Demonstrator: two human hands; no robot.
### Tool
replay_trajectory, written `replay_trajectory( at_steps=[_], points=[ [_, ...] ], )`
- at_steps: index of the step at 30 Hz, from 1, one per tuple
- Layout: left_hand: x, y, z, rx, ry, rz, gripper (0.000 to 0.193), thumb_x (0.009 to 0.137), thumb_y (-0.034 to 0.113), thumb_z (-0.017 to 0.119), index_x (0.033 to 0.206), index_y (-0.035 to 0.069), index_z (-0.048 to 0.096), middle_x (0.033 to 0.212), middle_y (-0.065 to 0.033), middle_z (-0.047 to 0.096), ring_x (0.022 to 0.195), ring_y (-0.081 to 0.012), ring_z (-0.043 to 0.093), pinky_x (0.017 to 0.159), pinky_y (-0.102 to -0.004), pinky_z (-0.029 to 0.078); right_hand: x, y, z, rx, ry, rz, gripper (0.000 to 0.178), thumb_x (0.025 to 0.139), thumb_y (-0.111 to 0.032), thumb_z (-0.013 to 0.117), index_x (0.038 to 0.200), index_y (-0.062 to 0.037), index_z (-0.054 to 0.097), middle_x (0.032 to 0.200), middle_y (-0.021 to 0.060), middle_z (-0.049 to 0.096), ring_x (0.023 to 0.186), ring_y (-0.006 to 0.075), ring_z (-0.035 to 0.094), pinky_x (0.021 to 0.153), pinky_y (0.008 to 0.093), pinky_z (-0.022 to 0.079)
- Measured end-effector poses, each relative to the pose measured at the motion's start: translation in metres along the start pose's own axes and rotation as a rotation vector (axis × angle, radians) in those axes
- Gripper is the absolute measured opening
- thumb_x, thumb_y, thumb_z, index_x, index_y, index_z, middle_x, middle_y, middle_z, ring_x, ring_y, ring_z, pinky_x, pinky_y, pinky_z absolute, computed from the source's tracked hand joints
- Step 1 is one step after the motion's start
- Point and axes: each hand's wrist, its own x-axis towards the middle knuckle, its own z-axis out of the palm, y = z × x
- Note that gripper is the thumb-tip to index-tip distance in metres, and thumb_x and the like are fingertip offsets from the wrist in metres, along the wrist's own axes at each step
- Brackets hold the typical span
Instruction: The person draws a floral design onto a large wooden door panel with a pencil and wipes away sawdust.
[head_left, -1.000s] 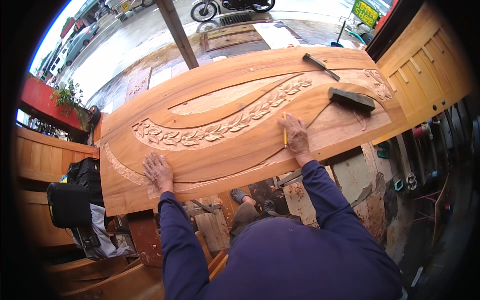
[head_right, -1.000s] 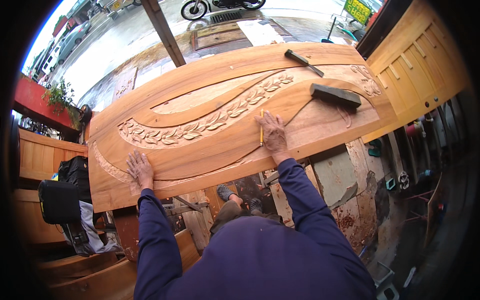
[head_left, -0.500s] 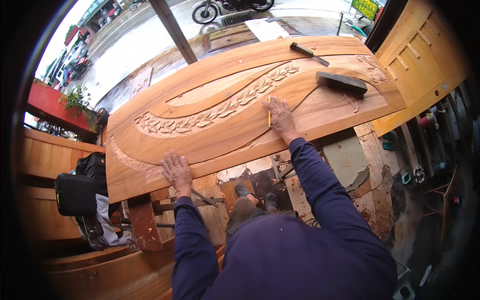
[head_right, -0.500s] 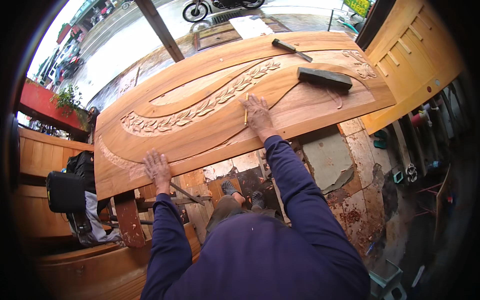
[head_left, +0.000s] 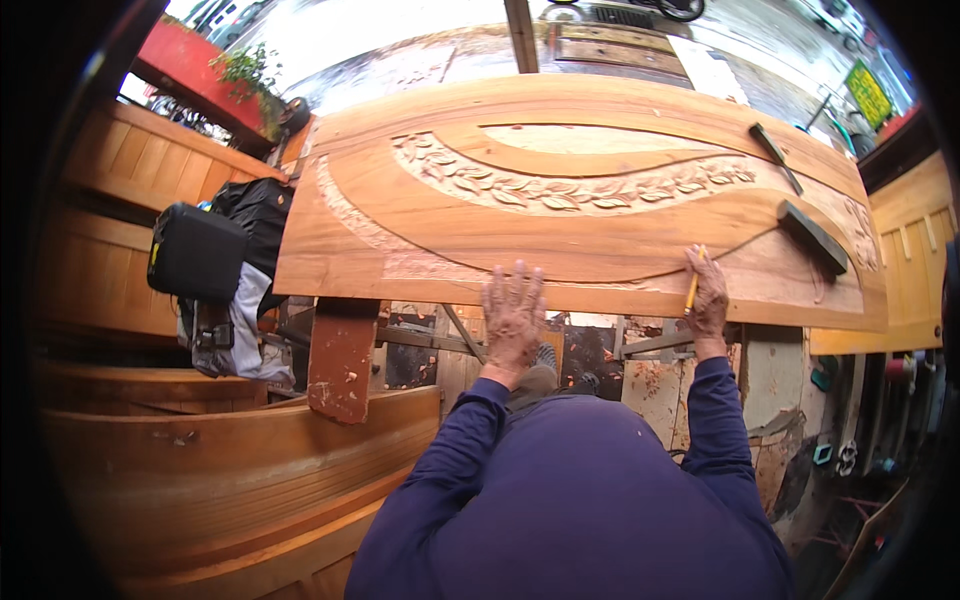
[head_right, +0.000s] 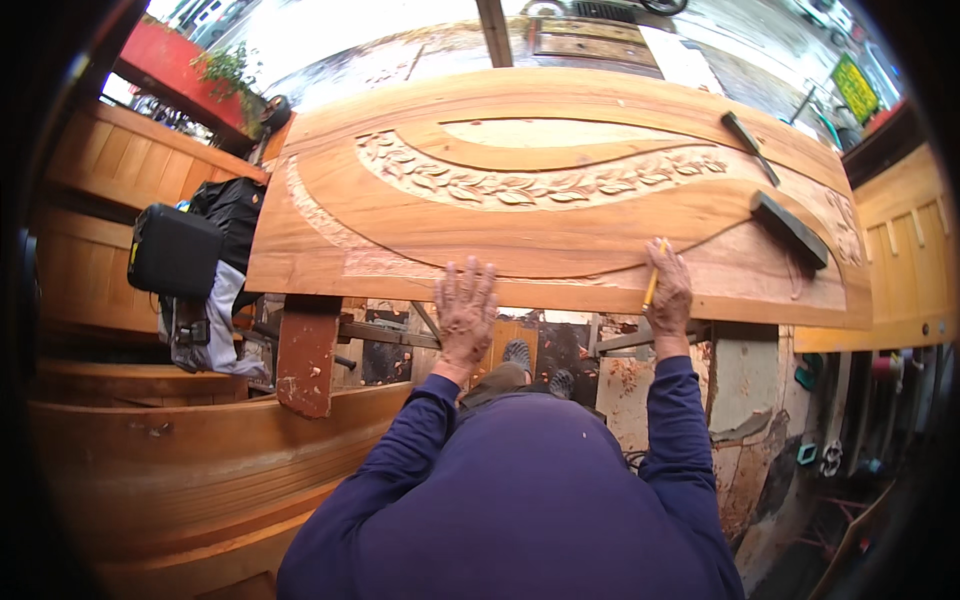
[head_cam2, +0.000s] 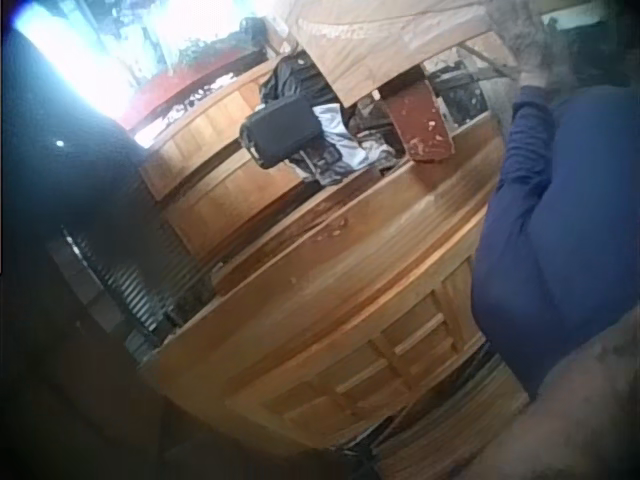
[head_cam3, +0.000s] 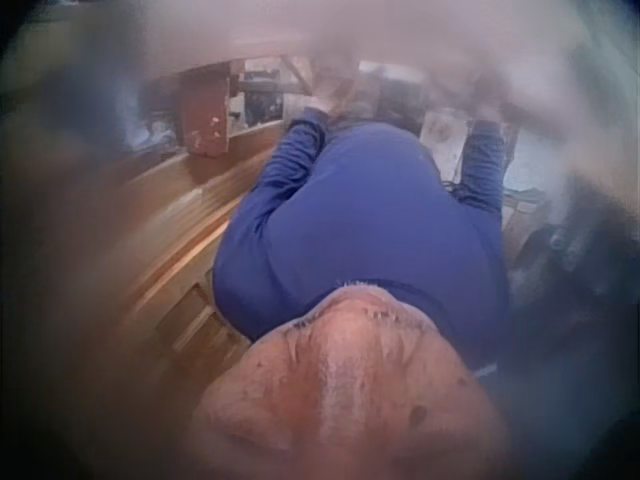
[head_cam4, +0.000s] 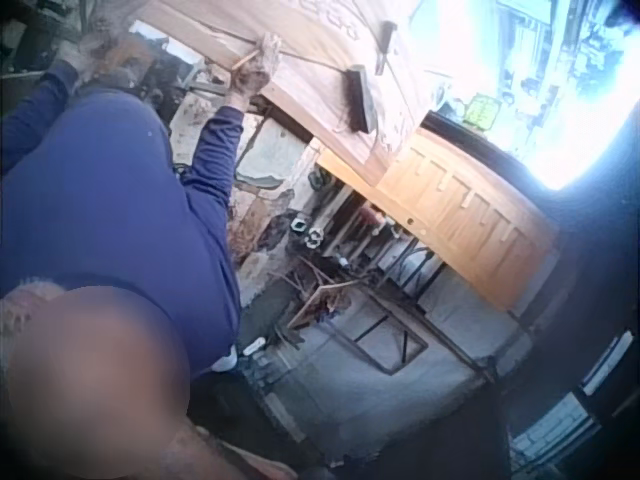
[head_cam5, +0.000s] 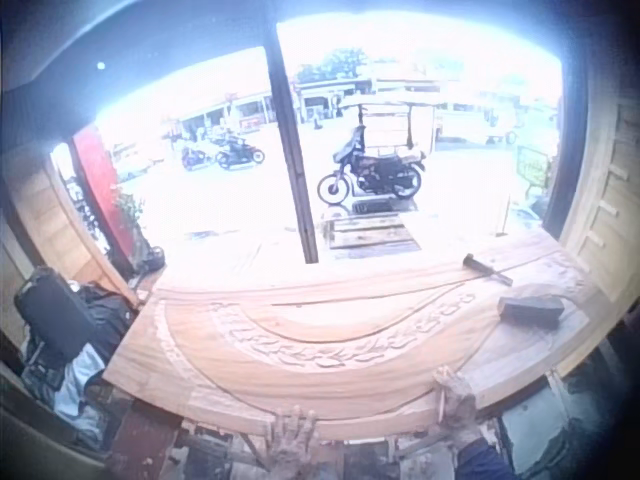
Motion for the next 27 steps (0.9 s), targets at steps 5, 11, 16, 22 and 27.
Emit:
replay_trajectory(
  at_steps=[5,11,16,22,27],
  points=[
    [-0.003,0.016,-0.011,-0.129,-0.046,0.144,0.056,0.107,0.038,0.049,0.161,0.024,0.043,0.171,-0.0027,0.031,0.16,-0.0342,0.019,0.13,-0.0516,0.008,0.004,0.005,0.008,-0.012,0.055,-0.002,0.035,0.105,-0.013,0.057,0.139,-0.0091,0.065,0.139,0.0137,0.067,0.134,0.0325,0.06,0.116,0.0458,0.043],
    [-0.004,0.029,0.002,-0.317,0.02,0.292,0.053,0.104,0.034,0.058,0.154,0.018,0.052,0.165,-0.0062,0.042,0.156,-0.0335,0.032,0.129,-0.049,0.016,0.007,-0.007,0.01,-0.023,0.035,0.075,0.035,0.105,-0.015,0.061,0.139,-0.0086,0.065,0.136,0.0136,0.069,0.128,0.0329,0.064,0.113,0.0436,0.046],
    [0.002,0.022,0.011,-0.328,0.102,0.349,0.052,0.102,0.033,0.061,0.15,0.015,0.056,0.158,-0.0105,0.049,0.153,-0.0332,0.037,0.127,-0.0457,0.025,0.007,-0.005,0.013,-0.036,0.02,0.071,0.035,0.104,-0.012,0.061,0.139,-0.0091,0.065,0.136,0.0117,0.069,0.13,0.0321,0.063,0.113,0.042,0.047],
    [0.004,0.015,0.023,-0.268,0.152,0.399,0.056,0.099,0.032,0.06,0.152,0.017,0.053,0.158,-0.0091,0.048,0.151,-0.0309,0.039,0.126,-0.0439,0.025,0.005,0.0,0.014,-0.082,-0.017,0.096,0.036,0.104,-0.01,0.059,0.14,-0.0092,0.064,0.139,0.0126,0.067,0.132,0.0319,0.061,0.115,0.0422,0.045],
    [-0.001,0.016,0.039,-0.242,0.202,0.415,0.059,0.097,0.032,0.056,0.155,0.024,0.05,0.159,-0.0076,0.047,0.151,-0.0291,0.039,0.126,-0.0441,0.018,0.002,0.007,0.014,-0.121,-0.039,0.068,0.035,0.107,-0.007,0.055,0.141,-0.0034,0.062,0.143,0.0159,0.064,0.137,0.0292,0.058,0.116,0.0375,0.045]
  ],
)
